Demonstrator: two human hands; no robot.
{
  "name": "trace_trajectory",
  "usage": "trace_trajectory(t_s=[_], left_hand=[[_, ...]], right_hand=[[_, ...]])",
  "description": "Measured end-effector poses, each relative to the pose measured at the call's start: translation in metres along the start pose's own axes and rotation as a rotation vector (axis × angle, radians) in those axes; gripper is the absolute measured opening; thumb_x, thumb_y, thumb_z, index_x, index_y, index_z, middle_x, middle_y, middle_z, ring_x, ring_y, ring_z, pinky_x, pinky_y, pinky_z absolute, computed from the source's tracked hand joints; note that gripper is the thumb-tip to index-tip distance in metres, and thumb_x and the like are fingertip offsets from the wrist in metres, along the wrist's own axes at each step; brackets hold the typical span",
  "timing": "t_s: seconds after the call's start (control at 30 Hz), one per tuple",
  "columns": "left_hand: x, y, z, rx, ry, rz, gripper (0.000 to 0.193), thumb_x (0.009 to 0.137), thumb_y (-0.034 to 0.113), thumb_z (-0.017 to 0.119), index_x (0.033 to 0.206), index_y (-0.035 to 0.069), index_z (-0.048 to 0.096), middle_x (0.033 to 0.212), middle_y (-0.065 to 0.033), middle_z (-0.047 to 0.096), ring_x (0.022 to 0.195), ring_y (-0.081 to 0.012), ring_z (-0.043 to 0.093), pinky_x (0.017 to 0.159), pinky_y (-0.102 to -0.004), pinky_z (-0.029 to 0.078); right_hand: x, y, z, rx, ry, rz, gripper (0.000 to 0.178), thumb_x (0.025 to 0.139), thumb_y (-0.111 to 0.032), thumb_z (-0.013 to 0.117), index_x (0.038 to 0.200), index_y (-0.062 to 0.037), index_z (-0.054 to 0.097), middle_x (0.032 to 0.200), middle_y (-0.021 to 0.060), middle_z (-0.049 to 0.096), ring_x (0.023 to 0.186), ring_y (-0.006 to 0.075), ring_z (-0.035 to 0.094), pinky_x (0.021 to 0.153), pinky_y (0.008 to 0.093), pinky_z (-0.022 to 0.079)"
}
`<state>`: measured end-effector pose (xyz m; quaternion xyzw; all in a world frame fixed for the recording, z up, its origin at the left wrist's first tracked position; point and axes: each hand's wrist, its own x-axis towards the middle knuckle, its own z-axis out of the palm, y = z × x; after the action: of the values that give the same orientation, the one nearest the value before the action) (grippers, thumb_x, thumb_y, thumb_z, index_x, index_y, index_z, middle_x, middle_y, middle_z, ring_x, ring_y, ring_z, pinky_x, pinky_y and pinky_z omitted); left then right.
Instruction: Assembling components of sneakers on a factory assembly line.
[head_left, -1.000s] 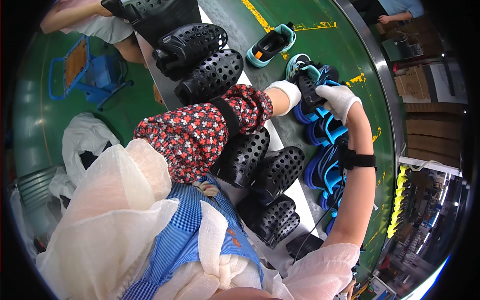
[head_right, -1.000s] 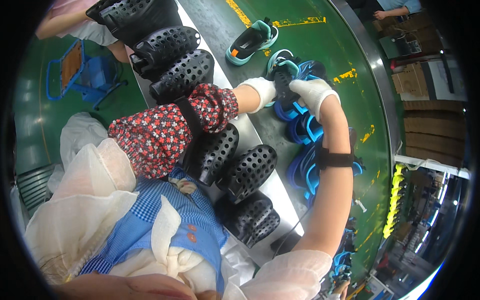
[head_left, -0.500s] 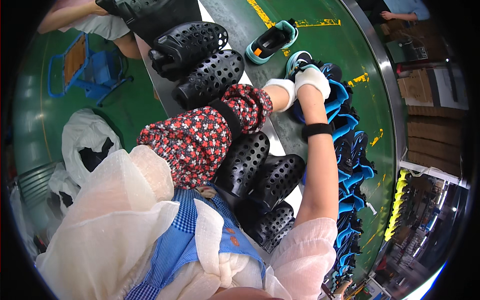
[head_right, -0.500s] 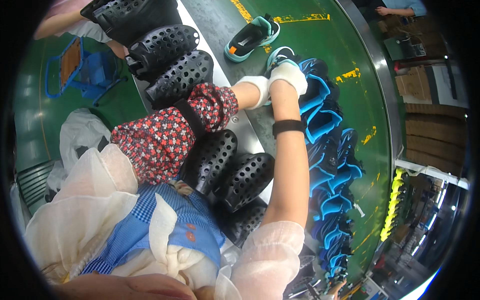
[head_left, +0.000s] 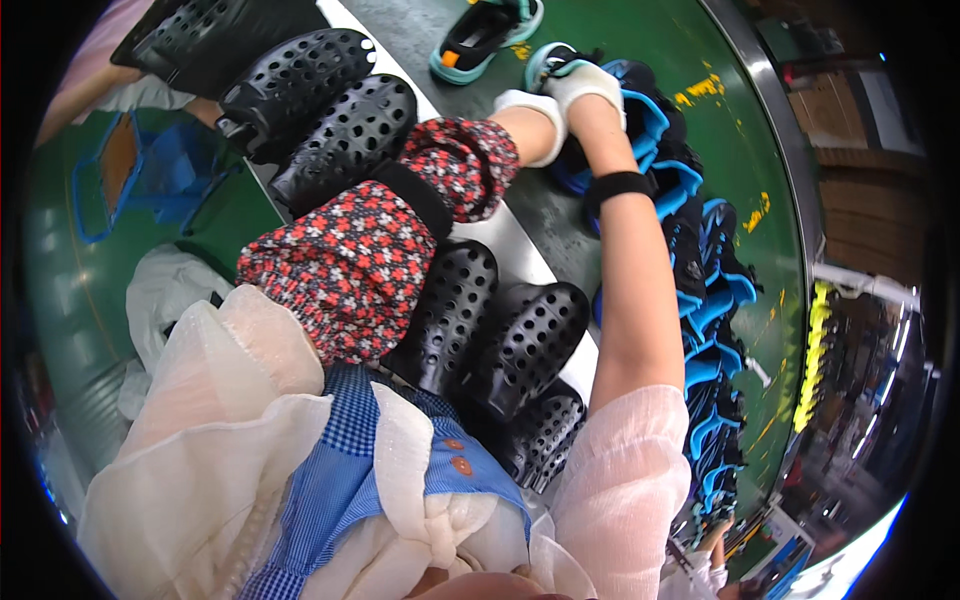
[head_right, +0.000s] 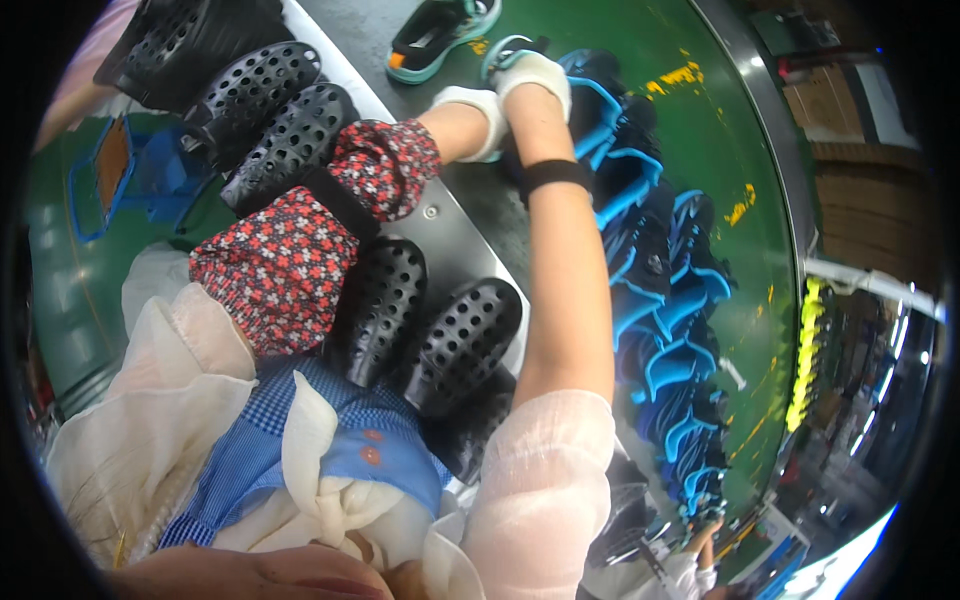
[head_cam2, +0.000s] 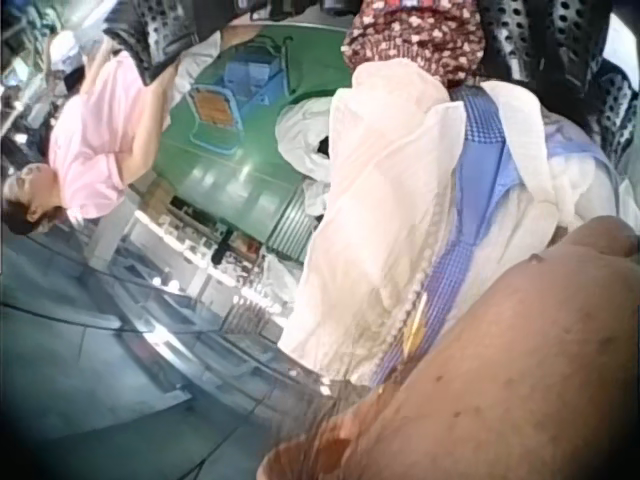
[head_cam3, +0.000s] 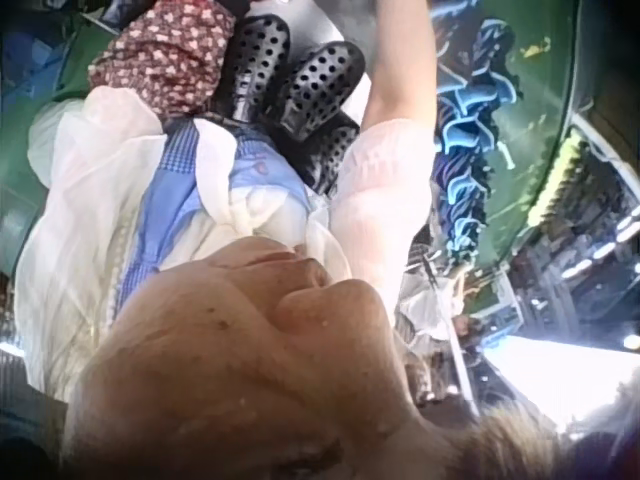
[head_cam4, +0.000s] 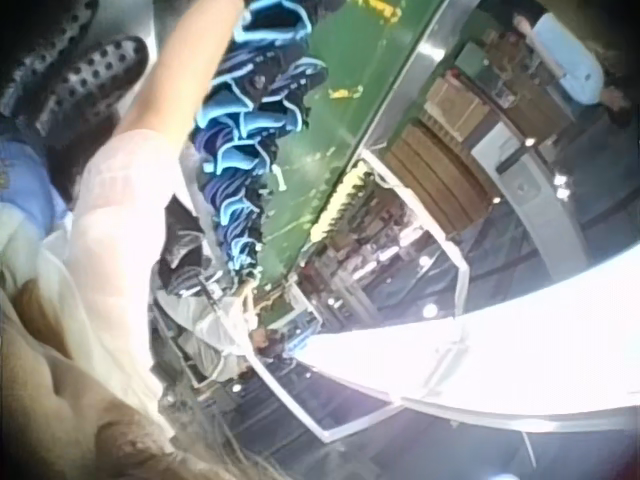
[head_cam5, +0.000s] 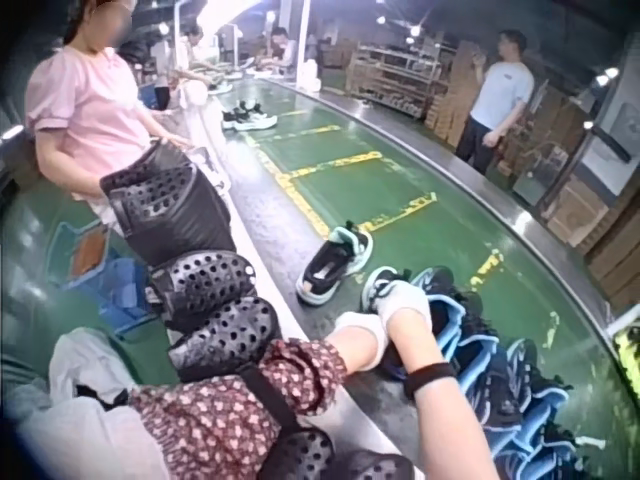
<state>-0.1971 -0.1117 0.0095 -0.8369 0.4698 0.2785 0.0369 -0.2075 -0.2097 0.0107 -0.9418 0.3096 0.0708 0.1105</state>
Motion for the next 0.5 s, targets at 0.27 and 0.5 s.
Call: trace_trajectory(t_s=[0.27, 0.5], left_hand=[[-0.002, -0.009, -0.006, 0.05, 0.002, -0.004, 0.037, 0.081, 0.024, 0.062, 0.115, 0.009, 0.063, 0.114, -0.0165, 0.064, 0.104, -0.031, 0.062, 0.085, -0.0386, 0.051], [-0.045, 0.06, -0.046, 0.293, 0.354, 0.341, 0.048, 0.079, 0.021, 0.063, 0.126, 0.015, 0.054, 0.109, -0.0182, 0.063, 0.099, -0.0339, 0.062, 0.084, -0.0415, 0.051]], right_hand=[[-0.108, 0.036, -0.059, 0.079, 0.067, -0.1, 0.038, 0.085, -0.039, 0.047, 0.097, -0.0084, 0.067, 0.092, 0.0178, 0.066, 0.09, 0.0355, 0.062, 0.081, 0.0384, 0.049], [-0.219, 0.146, -0.085, -0.239, -0.1, 0.48, 0.052, 0.084, -0.049, 0.052, 0.106, -0.0031, 0.065, 0.105, 0.0207, 0.066, 0.102, 0.0346, 0.062, 0.089, 0.0431, 0.047]])
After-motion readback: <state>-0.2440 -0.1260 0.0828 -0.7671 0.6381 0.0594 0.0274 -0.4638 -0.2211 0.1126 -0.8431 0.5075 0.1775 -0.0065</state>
